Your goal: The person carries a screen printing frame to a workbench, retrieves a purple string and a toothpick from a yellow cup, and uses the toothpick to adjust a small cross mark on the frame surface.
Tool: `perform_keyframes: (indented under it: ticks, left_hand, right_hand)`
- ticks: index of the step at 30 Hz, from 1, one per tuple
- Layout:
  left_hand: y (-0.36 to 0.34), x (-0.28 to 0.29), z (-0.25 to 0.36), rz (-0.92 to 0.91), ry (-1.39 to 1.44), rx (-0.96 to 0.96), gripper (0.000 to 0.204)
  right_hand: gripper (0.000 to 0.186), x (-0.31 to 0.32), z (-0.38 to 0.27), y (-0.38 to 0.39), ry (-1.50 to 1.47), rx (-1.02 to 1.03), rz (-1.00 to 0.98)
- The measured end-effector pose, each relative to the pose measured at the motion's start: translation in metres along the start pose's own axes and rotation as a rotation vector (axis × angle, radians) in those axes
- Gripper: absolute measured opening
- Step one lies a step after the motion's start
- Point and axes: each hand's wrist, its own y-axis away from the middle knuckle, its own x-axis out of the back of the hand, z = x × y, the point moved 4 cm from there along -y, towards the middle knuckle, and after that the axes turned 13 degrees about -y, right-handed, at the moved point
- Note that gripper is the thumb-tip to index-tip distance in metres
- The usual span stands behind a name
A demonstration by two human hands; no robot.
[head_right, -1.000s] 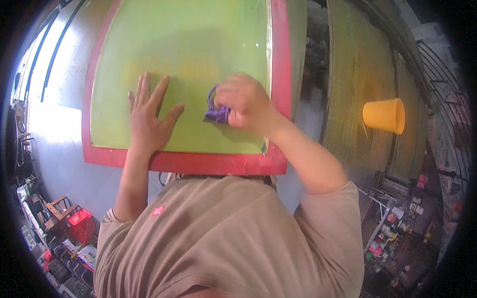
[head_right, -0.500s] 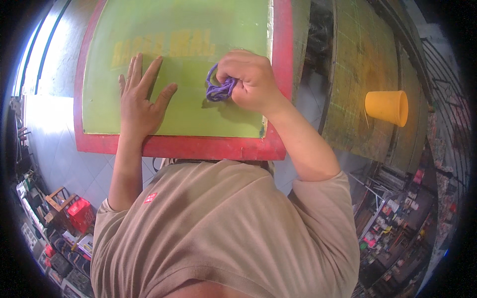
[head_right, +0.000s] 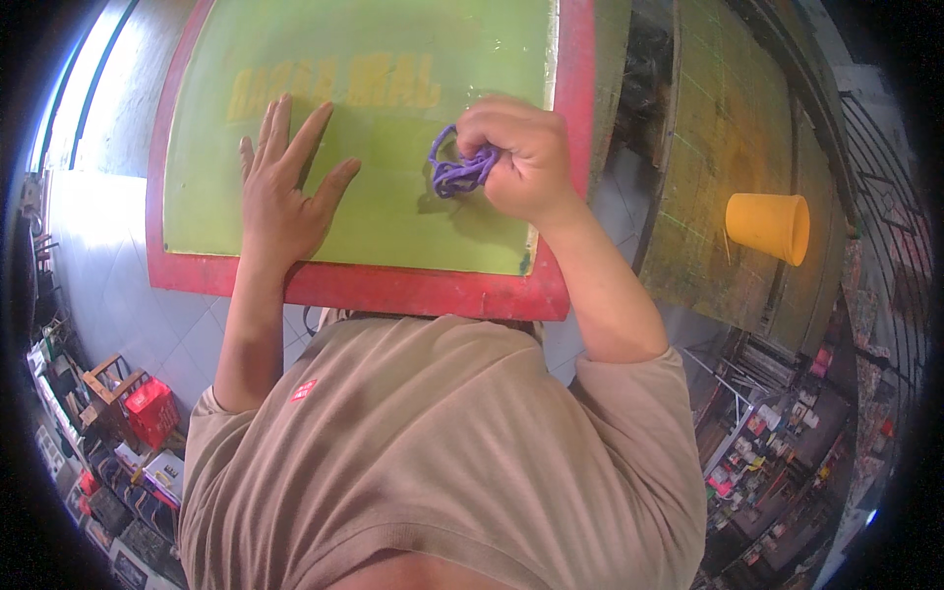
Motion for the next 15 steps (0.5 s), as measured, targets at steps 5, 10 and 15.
perform_keyframes:
  ticks: [5, 10, 15]
  left_hand:
    - [-0.0005, -0.0009, -0.0002, -0.003, -0.014, 0.001, 0.058]
    - [-0.0003, -0.0015, -0.0003, -0.005, -0.020, -0.002, 0.058]
    - [-0.0005, -0.0017, 0.0000, -0.002, -0.041, -0.005, 0.058]
  right_hand:
    - [0.020, 0.0018, -0.0001, 0.0006, 0.004, 0.001, 0.018]
    - [0.018, 0.0033, -0.0008, 0.0008, 0.006, 0.004, 0.023]
    - [0.017, 0.0048, -0.0019, 0.0009, 0.006, 0.005, 0.031]
